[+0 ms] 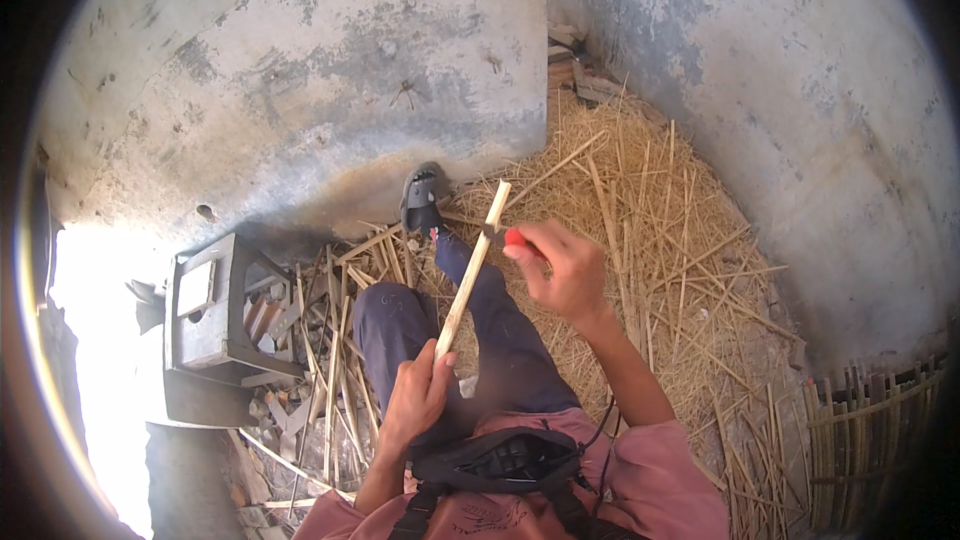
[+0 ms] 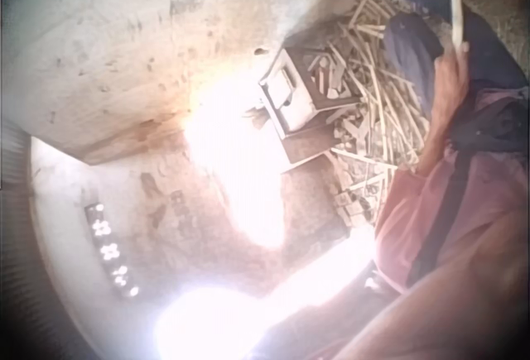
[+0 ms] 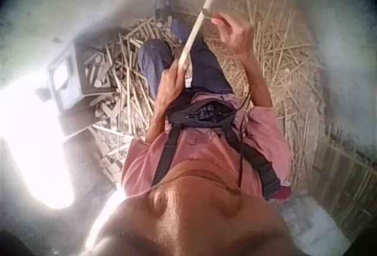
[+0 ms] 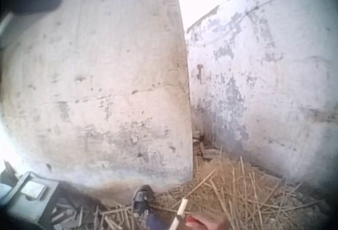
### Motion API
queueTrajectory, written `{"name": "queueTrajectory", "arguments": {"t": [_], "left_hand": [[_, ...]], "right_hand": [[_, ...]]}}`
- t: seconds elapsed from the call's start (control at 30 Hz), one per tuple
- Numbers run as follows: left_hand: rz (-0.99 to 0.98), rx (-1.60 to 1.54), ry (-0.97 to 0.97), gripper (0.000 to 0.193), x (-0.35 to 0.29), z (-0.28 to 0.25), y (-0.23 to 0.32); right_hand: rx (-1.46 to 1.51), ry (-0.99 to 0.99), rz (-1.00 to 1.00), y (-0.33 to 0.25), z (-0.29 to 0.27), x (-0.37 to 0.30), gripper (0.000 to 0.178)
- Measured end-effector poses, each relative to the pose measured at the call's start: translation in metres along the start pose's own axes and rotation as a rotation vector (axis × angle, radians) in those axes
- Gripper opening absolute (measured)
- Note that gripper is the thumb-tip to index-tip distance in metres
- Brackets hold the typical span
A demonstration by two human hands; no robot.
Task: The person uses a small red utility knife to shave layers off a long thin piece of wood, rotating the wood to work on different sides while sitting on a straw-covered floor.
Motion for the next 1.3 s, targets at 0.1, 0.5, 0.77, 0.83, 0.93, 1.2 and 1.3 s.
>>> {"name": "queueTrajectory", "arguments": {"t": [0.1, 0.5, 0.77, 0.83, 0.93, 1.2, 1.3], "left_hand": [[0.072, -0.048, 0.039, 0.024, -0.008, -0.002, 0.001], [0.084, -0.011, 0.135, 0.029, 0.000, -0.012, -0.003], [0.051, 0.075, 0.006, 0.027, 0.018, 0.013, -0.010], [0.029, 0.121, -0.002, 0.028, 0.022, 0.017, -0.019], [0.006, 0.244, 0.127, 0.031, 0.028, 0.001, -0.036], [0.024, 0.137, 0.103, 0.034, 0.032, -0.007, -0.011], [0.059, 0.133, 0.104, 0.031, 0.030, 0.002, 0.005]], "right_hand": [[-0.076, 0.053, 0.144, 0.038, -0.009, 0.013, 0.032], [-0.457, -0.499, 0.484, 0.120, -0.006, -0.034, 0.026], [-0.249, -0.511, 0.447, 0.050, -0.010, -0.014, 0.031], [-0.186, -0.431, 0.407, 0.038, -0.021, -0.009, 0.032], [-0.114, -0.320, 0.373, 0.032, -0.043, -0.006, 0.032], [0.226, -0.289, 0.646, 0.044, -0.024, -0.016, 0.044], [0.434, -0.333, 0.622, 0.051, 0.009, -0.023, 0.050]]}}
Point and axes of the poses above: each hand's wrist, its own x-axis towards the middle knuckle, its own z-axis out of the palm, y = z × x, the point moved 10 cm from there along x, towards the middle knuckle, and after that the axes turned 5 degrees about -y, right-handed, at the moved point
